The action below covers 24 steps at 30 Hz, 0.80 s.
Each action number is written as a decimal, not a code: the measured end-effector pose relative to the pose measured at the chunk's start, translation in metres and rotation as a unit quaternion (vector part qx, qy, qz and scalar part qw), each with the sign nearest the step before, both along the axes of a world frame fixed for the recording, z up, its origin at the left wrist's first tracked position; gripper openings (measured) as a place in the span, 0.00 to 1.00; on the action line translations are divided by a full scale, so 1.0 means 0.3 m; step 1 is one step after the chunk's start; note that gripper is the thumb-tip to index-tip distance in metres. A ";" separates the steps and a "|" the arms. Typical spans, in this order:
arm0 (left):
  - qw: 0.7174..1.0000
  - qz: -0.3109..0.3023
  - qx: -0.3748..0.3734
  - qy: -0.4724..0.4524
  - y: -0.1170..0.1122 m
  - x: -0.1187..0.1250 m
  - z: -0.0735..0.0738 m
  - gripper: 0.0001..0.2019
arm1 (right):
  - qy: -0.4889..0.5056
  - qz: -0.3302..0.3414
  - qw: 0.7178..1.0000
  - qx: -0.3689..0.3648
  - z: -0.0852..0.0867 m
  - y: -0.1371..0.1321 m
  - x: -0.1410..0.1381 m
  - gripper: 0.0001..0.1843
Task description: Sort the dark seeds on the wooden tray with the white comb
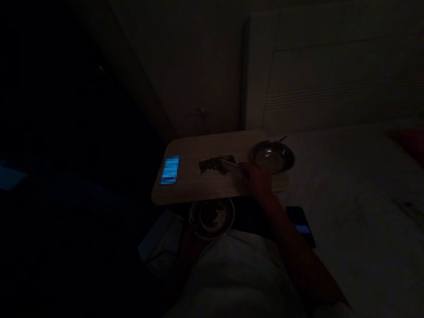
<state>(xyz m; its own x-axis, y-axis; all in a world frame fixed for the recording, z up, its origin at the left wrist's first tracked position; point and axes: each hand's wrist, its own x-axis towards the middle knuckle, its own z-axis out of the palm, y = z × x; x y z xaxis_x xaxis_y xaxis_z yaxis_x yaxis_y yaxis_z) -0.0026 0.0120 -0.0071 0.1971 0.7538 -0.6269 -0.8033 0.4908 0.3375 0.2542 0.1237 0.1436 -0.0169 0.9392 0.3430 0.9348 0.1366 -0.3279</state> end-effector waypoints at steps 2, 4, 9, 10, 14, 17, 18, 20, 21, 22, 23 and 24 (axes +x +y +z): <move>1.000 0.008 -0.009 0.005 -0.001 0.005 0.010 0.16 | -0.001 0.009 1.000 -0.006 0.005 -0.003 -0.001 0.19; 1.000 0.015 -0.022 0.008 0.000 0.012 0.022 0.18 | 0.006 0.013 1.000 -0.010 0.008 -0.008 -0.001 0.19; 1.000 0.003 -0.023 0.012 0.001 0.017 0.034 0.16 | 0.021 0.018 1.000 -0.010 0.002 -0.018 0.012 0.18; 1.000 0.006 -0.020 0.012 0.002 0.017 0.031 0.15 | 0.021 0.020 1.000 -0.009 0.000 -0.019 0.015 0.18; 0.999 0.020 -0.024 0.020 0.012 0.019 0.012 0.12 | 0.030 0.026 0.999 -0.006 -0.005 -0.020 0.026 0.18; 0.999 0.011 -0.036 0.019 0.017 0.019 0.000 0.14 | 0.033 0.021 0.999 -0.003 -0.009 -0.020 0.031 0.18; 0.999 0.007 -0.039 0.018 0.016 0.017 -0.001 0.16 | 0.033 0.022 0.999 -0.004 -0.010 -0.020 0.033 0.18; 0.999 0.004 -0.035 0.017 0.012 0.011 0.004 0.19 | 0.039 0.028 0.999 -0.008 -0.013 -0.022 0.036 0.18; 0.999 0.004 -0.029 0.016 0.008 0.009 0.009 0.20 | 0.044 0.030 0.999 -0.010 -0.015 -0.023 0.037 0.18; 1.000 0.006 -0.024 0.016 0.005 0.007 0.014 0.20 | 0.048 0.031 0.998 -0.009 -0.017 -0.024 0.038 0.18; 1.000 0.007 -0.019 0.017 0.002 0.006 0.019 0.21 | 0.050 0.030 0.998 -0.008 -0.018 -0.025 0.038 0.18; 1.000 0.010 -0.016 0.019 -0.001 0.006 0.023 0.21 | 0.052 0.028 0.998 -0.005 -0.019 -0.026 0.039 0.18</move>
<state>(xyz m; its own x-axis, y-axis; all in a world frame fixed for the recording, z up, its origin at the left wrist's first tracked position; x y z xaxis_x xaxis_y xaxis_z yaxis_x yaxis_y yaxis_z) -0.0009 0.0118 -0.0001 0.1576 0.7371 -0.6572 -0.7994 0.4860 0.3533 0.2659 0.1159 0.1380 -0.0348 0.9409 0.3369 0.8867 0.1846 -0.4239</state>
